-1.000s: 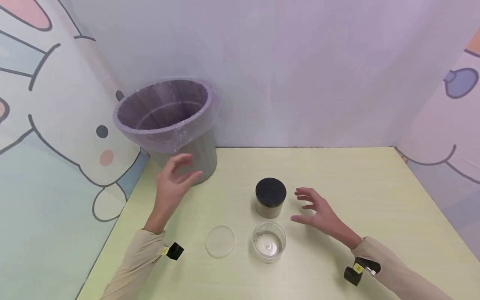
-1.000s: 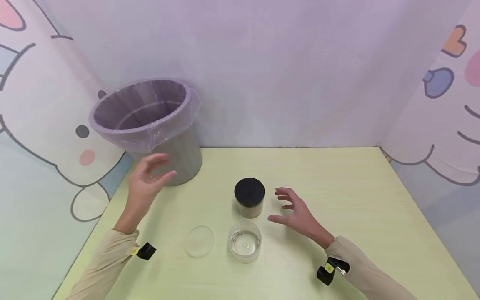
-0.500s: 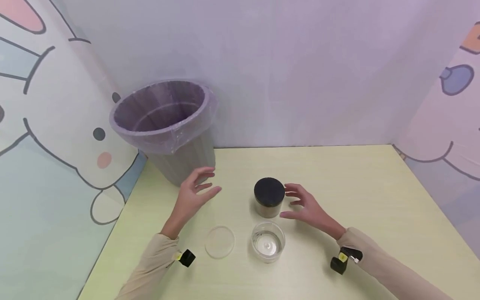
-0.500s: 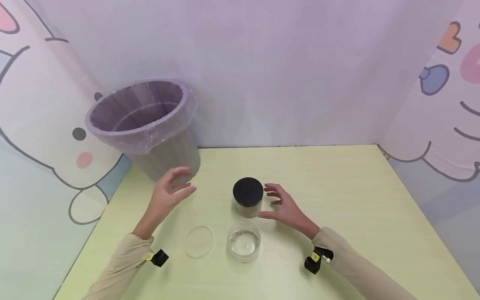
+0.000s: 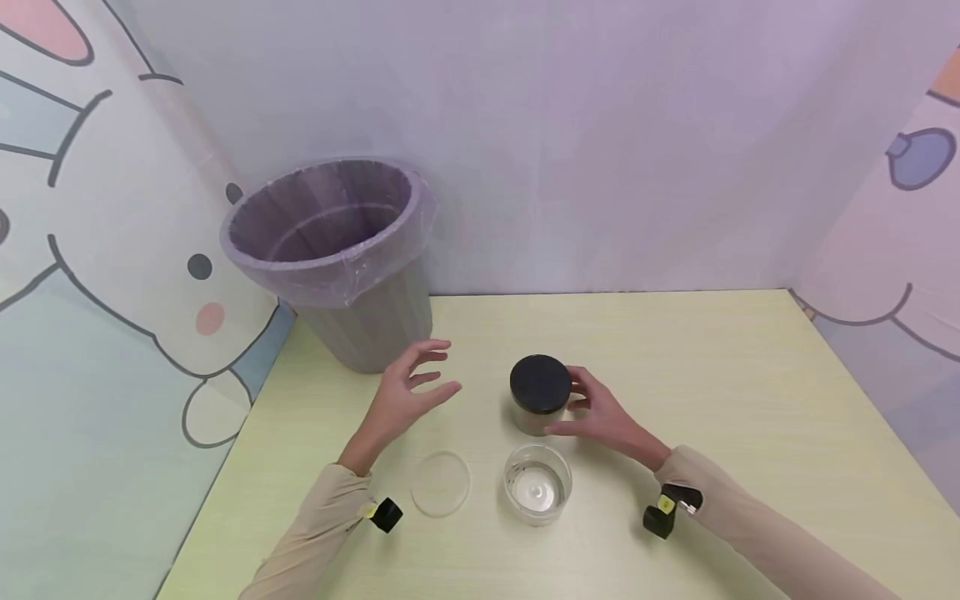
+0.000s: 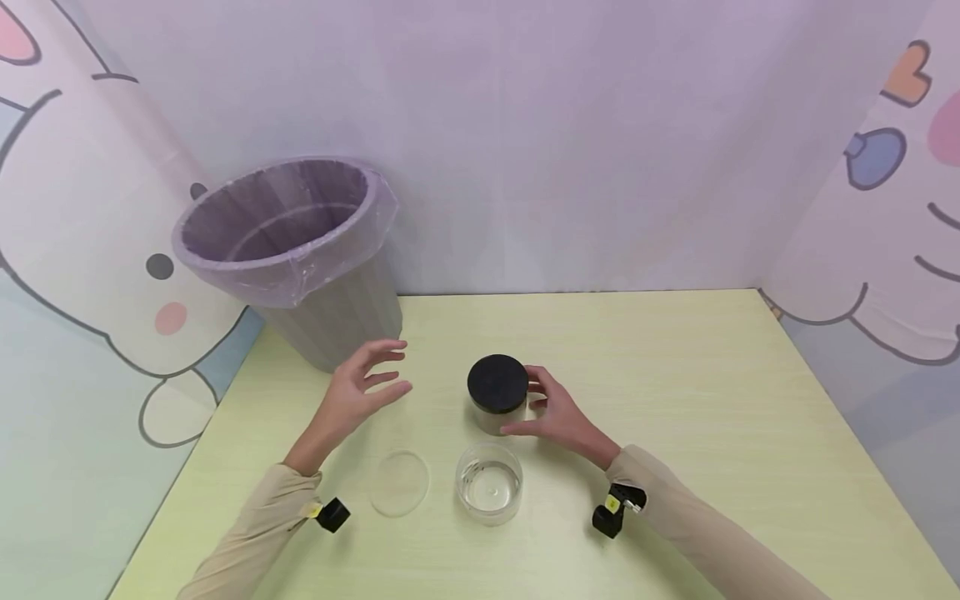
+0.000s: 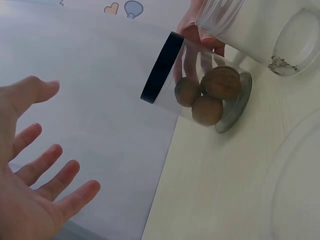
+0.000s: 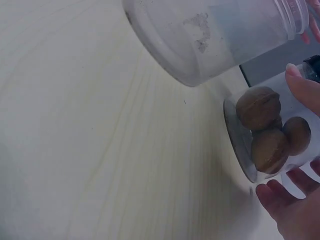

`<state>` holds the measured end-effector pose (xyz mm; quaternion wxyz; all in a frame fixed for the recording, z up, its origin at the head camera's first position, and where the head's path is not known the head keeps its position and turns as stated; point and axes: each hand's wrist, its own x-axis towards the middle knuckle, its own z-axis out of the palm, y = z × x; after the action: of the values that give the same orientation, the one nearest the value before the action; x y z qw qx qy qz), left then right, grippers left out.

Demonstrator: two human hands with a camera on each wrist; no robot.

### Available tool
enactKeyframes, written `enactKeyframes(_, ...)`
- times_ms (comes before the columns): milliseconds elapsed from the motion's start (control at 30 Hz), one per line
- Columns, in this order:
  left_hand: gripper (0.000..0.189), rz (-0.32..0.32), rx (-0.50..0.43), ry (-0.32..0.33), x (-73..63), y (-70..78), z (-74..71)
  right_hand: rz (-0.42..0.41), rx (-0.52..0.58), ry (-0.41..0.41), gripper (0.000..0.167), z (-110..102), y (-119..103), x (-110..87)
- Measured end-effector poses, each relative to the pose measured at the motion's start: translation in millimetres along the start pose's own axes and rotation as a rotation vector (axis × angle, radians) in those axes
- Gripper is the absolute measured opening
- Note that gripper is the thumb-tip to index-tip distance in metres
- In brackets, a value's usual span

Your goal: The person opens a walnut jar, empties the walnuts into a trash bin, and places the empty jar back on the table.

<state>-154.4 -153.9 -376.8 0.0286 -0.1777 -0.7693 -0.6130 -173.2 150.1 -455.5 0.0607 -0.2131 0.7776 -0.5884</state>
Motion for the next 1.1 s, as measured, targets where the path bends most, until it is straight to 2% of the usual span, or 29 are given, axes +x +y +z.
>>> enactKeyframes(133, 0.055, -0.015, 0.017, -0.022, 0.2, -0.4, 1.8, 0.022, -0.024, 0.007, 0.083, 4.6, 0.0, 3.6)
enactKeyframes(300, 0.055, -0.017, 0.029, -0.040, 0.9, -0.4, 4.8, 0.007, -0.077, 0.033, 0.084, 10.0, 1.6, 7.7)
enactKeyframes(567, 0.056, -0.008, 0.027, -0.067, 5.4, -1.5, 14.7, -0.013, -0.072, 0.052, 0.081, 10.9, 3.0, 8.2)
enactKeyframes(700, 0.055, -0.016, 0.019, -0.079, 6.4, -1.8, 20.0, -0.050, -0.078, 0.031, 0.081, 8.9, 1.3, 8.0)
enactKeyframes(1033, 0.059, -0.013, 0.012, -0.135, 10.5, 0.2, 29.6, -0.146, -0.236, 0.052, 0.083, -0.4, -18.8, 7.9)
enactKeyframes(1100, 0.059, -0.007, 0.016, -0.149, 11.6, 2.9, 31.3, -0.157, -0.251, 0.055, 0.085, -2.4, -15.4, 10.3)
